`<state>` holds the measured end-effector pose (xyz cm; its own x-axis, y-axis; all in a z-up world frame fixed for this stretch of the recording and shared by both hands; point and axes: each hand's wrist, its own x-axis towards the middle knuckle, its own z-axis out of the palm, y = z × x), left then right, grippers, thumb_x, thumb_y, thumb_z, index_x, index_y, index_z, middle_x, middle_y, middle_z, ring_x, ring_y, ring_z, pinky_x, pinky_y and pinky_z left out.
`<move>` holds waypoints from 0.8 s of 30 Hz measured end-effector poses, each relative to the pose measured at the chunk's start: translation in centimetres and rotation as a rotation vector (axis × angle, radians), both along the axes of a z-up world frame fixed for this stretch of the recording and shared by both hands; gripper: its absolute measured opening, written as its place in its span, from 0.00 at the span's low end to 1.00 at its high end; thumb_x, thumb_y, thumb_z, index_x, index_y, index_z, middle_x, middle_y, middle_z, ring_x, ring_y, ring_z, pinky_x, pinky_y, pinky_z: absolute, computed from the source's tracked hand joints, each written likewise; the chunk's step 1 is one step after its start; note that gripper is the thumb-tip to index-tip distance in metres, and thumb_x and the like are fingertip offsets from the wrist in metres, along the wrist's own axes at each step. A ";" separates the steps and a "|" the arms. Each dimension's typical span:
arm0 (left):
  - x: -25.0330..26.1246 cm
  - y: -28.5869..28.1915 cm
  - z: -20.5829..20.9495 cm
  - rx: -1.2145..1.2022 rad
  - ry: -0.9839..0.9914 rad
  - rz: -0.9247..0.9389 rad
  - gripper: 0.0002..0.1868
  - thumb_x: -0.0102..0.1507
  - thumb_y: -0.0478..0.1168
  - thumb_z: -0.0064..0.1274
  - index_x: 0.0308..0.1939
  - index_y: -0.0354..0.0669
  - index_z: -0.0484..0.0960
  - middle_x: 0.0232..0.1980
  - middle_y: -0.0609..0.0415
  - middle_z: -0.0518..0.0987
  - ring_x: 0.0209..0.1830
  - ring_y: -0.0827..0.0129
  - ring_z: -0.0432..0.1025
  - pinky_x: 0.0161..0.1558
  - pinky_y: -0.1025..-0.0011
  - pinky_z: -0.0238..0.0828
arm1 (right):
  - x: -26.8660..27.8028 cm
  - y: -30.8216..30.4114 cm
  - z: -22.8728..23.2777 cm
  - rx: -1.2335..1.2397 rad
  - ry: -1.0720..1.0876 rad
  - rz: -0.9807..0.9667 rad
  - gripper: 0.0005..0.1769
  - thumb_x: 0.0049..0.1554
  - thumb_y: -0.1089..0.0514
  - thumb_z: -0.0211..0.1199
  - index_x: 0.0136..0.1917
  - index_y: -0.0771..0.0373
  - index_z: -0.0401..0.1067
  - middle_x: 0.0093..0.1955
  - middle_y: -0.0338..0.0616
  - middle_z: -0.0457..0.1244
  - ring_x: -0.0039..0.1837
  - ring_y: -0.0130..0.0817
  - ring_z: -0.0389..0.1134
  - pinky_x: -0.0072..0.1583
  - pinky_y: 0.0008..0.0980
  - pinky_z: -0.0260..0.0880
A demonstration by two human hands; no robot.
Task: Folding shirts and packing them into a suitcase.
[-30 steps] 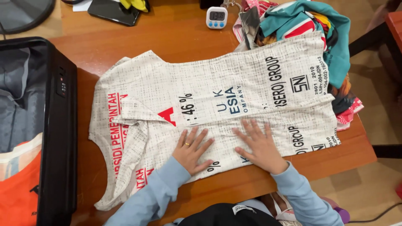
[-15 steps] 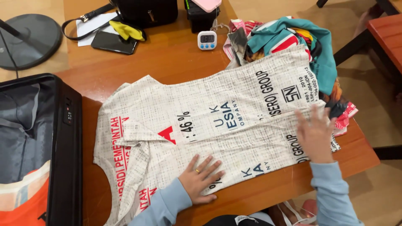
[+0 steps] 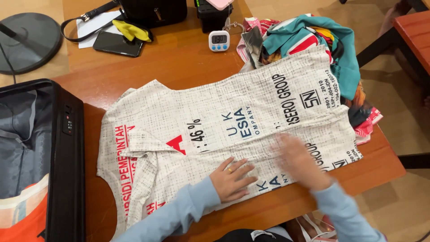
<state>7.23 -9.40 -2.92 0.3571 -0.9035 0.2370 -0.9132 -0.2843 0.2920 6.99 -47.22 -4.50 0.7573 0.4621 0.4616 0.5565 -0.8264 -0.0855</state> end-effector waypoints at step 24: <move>-0.6 -0.4 -1.5 -0.052 -0.009 -0.162 0.30 0.70 0.60 0.39 0.77 0.66 0.65 0.84 0.50 0.56 0.84 0.55 0.51 0.80 0.45 0.42 | -1.8 -7.2 2.5 -0.011 0.279 -0.863 0.39 0.67 0.35 0.49 0.84 0.52 0.53 0.87 0.61 0.42 0.85 0.57 0.41 0.78 0.67 0.36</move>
